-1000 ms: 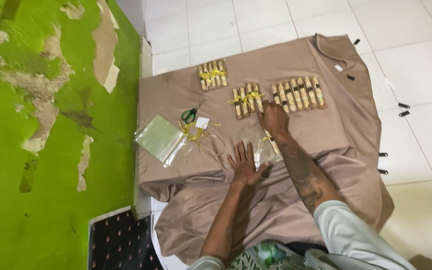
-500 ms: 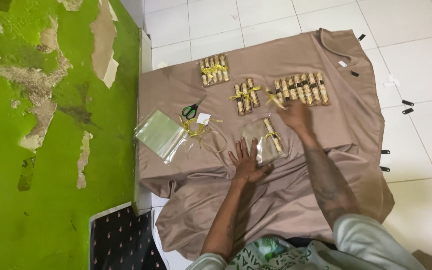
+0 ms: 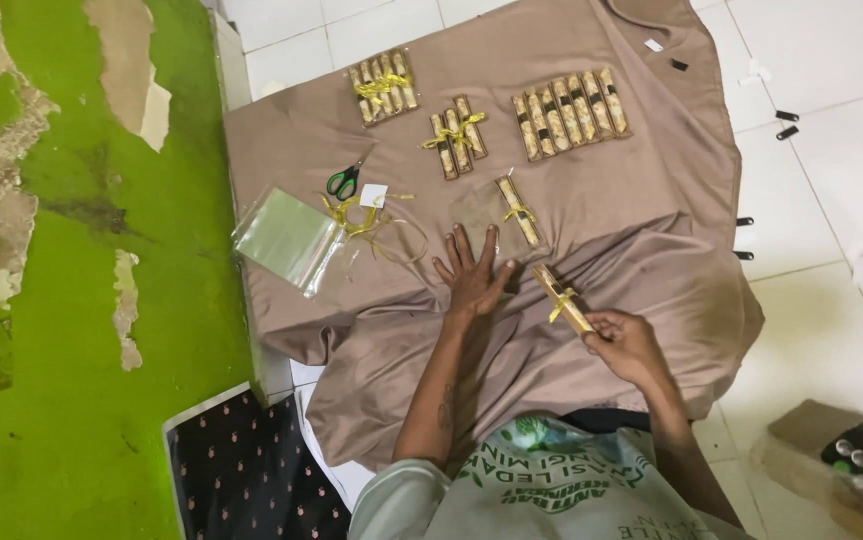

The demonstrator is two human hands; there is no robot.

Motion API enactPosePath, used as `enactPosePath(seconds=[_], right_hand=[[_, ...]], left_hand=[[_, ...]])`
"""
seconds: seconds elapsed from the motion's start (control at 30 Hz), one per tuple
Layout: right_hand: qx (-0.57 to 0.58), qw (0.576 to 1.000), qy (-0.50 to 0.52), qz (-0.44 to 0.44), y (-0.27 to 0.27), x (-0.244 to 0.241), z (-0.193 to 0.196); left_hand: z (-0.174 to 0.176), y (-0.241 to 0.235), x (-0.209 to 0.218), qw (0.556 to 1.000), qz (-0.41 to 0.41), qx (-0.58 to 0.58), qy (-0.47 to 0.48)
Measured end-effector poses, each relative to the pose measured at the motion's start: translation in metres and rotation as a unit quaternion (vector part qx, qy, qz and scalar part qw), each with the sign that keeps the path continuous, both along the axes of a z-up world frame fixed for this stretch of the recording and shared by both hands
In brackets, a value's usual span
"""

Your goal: Tying decorative ribbons around small bundles of sticks and placing them into clear plastic bags for packaging.

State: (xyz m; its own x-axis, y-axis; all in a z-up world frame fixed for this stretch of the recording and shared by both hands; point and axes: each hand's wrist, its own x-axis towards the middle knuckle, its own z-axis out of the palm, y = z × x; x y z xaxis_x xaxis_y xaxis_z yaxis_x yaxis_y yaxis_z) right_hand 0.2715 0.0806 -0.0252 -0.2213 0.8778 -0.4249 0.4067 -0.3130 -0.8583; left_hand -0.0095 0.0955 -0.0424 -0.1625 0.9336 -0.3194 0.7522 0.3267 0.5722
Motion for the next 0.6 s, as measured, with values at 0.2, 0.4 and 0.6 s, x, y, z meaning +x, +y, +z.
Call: enactPosePath(seconds=[0.2, 0.4, 0.6], right_hand=[[0.208, 0.963, -0.142, 0.098, 0.016, -0.017, -0.051], [0.270, 0.944, -0.161, 0.103, 0.027, -0.030, -0.057], [0.289, 0.939, -0.171, 0.071, 0.025, -0.032, -0.054]], left_hand=[[-0.009, 0.000, -0.003, 1.000, 0.008, 0.009, -0.010], [-0.018, 0.000, -0.004, 1.000, 0.009, 0.019, -0.022], [-0.012, -0.003, -0.005, 0.999, 0.001, 0.031, -0.025]])
